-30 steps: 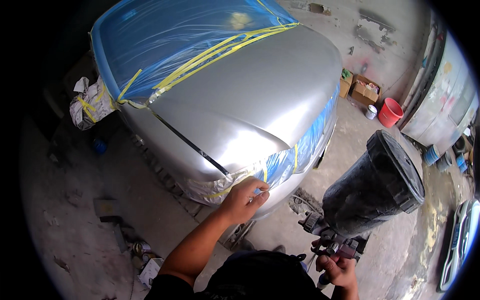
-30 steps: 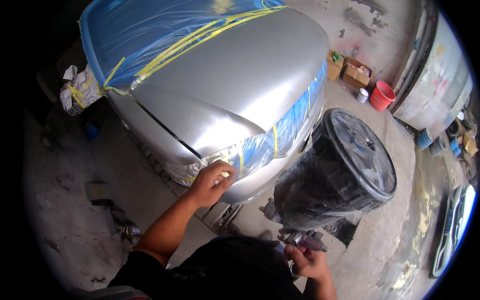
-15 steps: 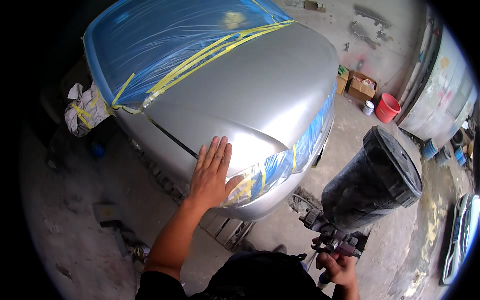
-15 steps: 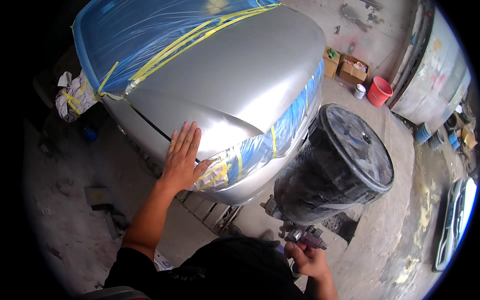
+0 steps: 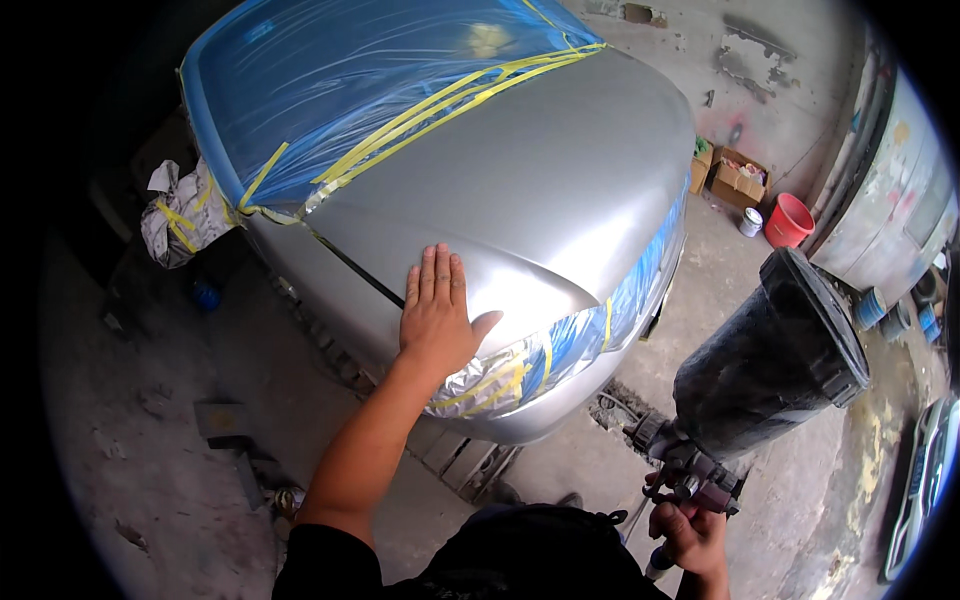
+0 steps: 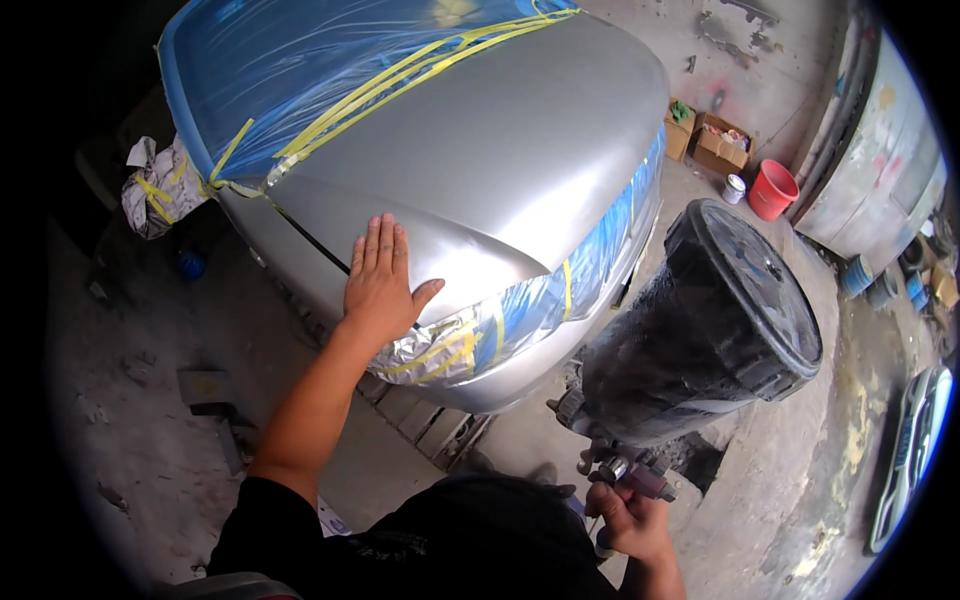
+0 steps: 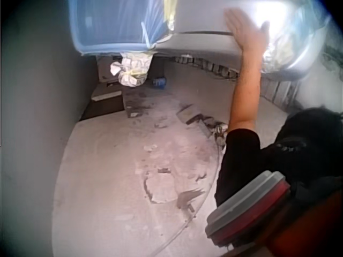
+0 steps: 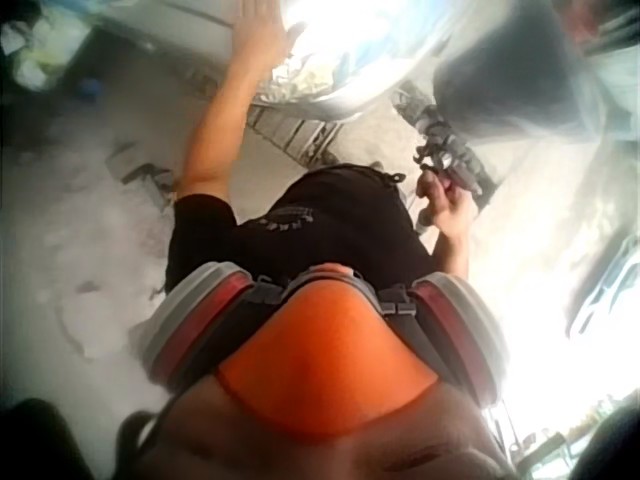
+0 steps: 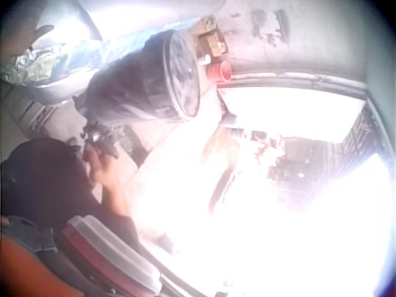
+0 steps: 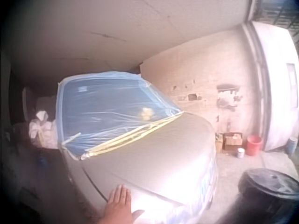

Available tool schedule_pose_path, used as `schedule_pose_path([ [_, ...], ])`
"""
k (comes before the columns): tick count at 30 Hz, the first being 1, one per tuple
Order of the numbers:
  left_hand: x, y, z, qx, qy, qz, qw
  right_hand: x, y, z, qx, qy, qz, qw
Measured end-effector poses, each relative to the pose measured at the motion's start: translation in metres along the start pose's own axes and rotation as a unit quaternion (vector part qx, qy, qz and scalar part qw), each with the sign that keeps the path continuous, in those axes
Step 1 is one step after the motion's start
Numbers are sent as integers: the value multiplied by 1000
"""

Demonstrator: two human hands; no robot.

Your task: The person uses a spray gun to apply paint to the rear bumper of a silver car. The car is partially masked with blue plastic and yellow tape. The person moves around the bumper, spraying different sections and occasionally touching the surface with their hand to check the finish.

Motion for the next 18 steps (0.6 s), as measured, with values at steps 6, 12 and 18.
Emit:
schedule_pose_path([
  [6, -23, 7, 74, -162, -38, -15, 986, -3, -8, -1, 12, -8, 2, 1000],
  [12, 9, -15, -34, 0, 25, 8, 1000, -2, -3, -2, 15, -3, 1, 1000],
  [18, 16, -49, -110, 188, 1, -2, 982, -7, -3, -7, 2, -39, 25, 999],
])
Point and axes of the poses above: each hand's wrist, its own y-axis away from the middle knuckle, its own x-axis out of the back of the hand, z = x × y, the point moved 3 cm from there along -y, towards the middle knuckle, and after that the axes turned 3 degrees about -z, right-handed, at the moved point
